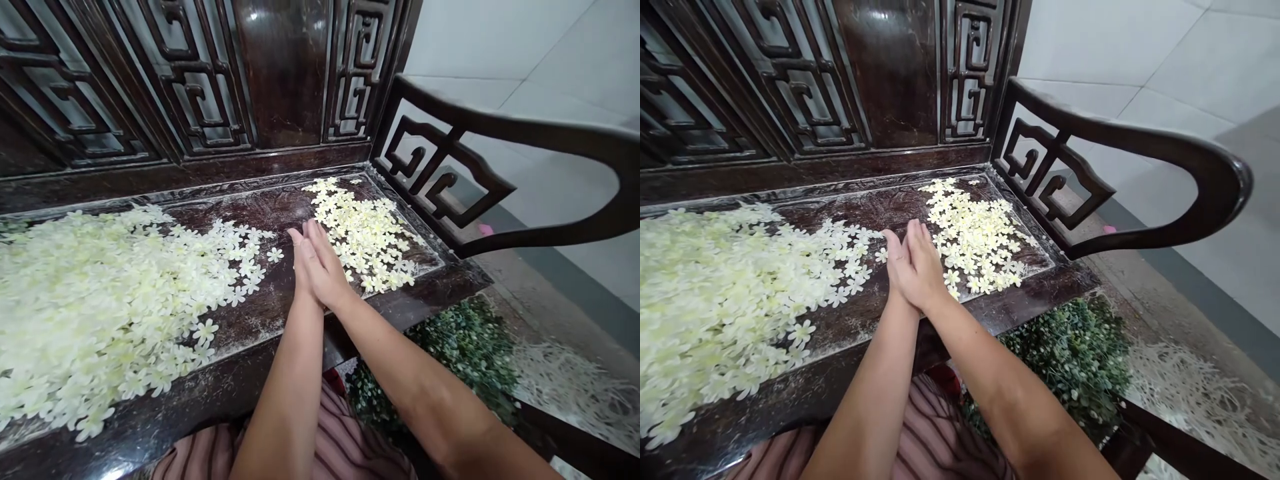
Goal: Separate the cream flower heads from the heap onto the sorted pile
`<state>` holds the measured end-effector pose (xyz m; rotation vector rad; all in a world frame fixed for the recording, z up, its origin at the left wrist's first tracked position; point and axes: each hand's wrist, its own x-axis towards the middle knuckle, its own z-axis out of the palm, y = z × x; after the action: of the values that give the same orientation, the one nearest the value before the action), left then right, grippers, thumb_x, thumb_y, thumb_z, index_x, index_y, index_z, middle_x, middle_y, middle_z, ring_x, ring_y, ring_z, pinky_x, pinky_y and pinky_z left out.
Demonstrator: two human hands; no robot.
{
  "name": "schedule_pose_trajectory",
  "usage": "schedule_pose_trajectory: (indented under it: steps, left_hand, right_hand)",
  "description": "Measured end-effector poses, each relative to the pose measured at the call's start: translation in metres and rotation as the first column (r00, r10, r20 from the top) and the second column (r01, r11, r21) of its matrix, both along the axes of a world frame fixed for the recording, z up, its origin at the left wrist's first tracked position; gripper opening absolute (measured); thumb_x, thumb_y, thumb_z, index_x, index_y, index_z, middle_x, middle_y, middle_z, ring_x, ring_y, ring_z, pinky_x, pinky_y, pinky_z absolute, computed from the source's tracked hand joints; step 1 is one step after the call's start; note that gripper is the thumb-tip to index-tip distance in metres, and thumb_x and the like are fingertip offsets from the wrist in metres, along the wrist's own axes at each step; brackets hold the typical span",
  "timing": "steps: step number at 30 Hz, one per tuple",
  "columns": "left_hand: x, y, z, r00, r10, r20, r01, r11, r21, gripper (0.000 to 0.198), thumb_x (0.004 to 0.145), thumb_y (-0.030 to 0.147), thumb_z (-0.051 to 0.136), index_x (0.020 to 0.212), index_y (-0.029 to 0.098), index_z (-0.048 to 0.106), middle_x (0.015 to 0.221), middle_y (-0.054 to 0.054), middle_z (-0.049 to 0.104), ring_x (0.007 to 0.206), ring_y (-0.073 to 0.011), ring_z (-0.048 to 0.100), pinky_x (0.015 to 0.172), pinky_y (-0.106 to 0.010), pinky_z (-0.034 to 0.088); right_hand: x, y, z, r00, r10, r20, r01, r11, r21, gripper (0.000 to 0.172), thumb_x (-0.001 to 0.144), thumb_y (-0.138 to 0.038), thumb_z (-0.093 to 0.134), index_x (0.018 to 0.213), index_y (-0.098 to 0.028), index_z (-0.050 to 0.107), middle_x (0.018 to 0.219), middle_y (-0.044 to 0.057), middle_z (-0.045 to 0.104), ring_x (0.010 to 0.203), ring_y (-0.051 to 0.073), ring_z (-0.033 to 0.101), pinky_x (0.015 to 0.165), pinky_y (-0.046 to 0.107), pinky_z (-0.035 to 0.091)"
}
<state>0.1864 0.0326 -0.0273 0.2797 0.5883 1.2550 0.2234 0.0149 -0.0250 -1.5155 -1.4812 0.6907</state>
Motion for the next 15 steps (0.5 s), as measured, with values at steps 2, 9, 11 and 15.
schedule_pose_trajectory:
  steps: [2, 9, 11, 15]
  left_hand:
    - [0.005, -0.005, 0.005, 0.998, -0.050, 0.036, 0.048, 0.998, 0.046, 0.055, 0.097, 0.045, 0.017, 0.117, 0.018, 0.062, 0.130, -0.005, 0.057, 0.133, -0.0137, 0.038, 0.111, -0.023, 0.029]
    - [0.015, -0.012, 0.007, 0.994, 0.015, 0.104, -0.014, 1.000, -0.012, 0.056, 0.095, 0.049, 0.026, 0.121, 0.014, 0.060, 0.126, -0.009, 0.060, 0.126, -0.0182, 0.048, 0.104, -0.024, 0.038]
    - [0.016, -0.011, 0.005, 0.997, 0.045, 0.067, -0.042, 0.998, -0.045, 0.055, 0.095, 0.048, 0.028, 0.122, 0.012, 0.059, 0.125, -0.010, 0.061, 0.125, -0.0191, 0.049, 0.103, -0.025, 0.040]
    - [0.019, -0.011, 0.002, 1.000, 0.020, -0.017, -0.020, 0.999, -0.042, 0.055, 0.096, 0.046, 0.025, 0.121, 0.011, 0.060, 0.123, -0.011, 0.062, 0.123, -0.0199, 0.051, 0.103, -0.027, 0.040]
  right_hand:
    - [0.008, 0.010, -0.001, 0.993, -0.094, 0.066, 0.093, 0.996, 0.013, 0.085, 0.085, -0.071, 0.016, 0.143, -0.013, 0.035, 0.151, 0.011, 0.029, 0.142, 0.026, 0.019, 0.117, 0.048, 0.014]
    - [0.021, 0.047, -0.010, 0.944, -0.213, 0.251, 0.185, 0.974, 0.130, 0.094, 0.084, -0.071, 0.007, 0.135, -0.002, 0.044, 0.143, 0.019, 0.041, 0.139, 0.029, 0.026, 0.115, 0.045, 0.017]
    - [0.023, 0.051, -0.011, 0.928, -0.220, 0.302, 0.189, 0.973, 0.129, 0.088, 0.087, -0.067, 0.006, 0.131, -0.004, 0.050, 0.137, 0.018, 0.049, 0.135, 0.028, 0.035, 0.112, 0.043, 0.026]
    - [0.035, 0.061, -0.012, 0.939, -0.206, 0.276, 0.222, 0.975, -0.029, 0.083, 0.089, -0.063, 0.003, 0.104, -0.013, 0.068, 0.096, 0.015, 0.071, 0.100, 0.028, 0.065, 0.088, 0.042, 0.047]
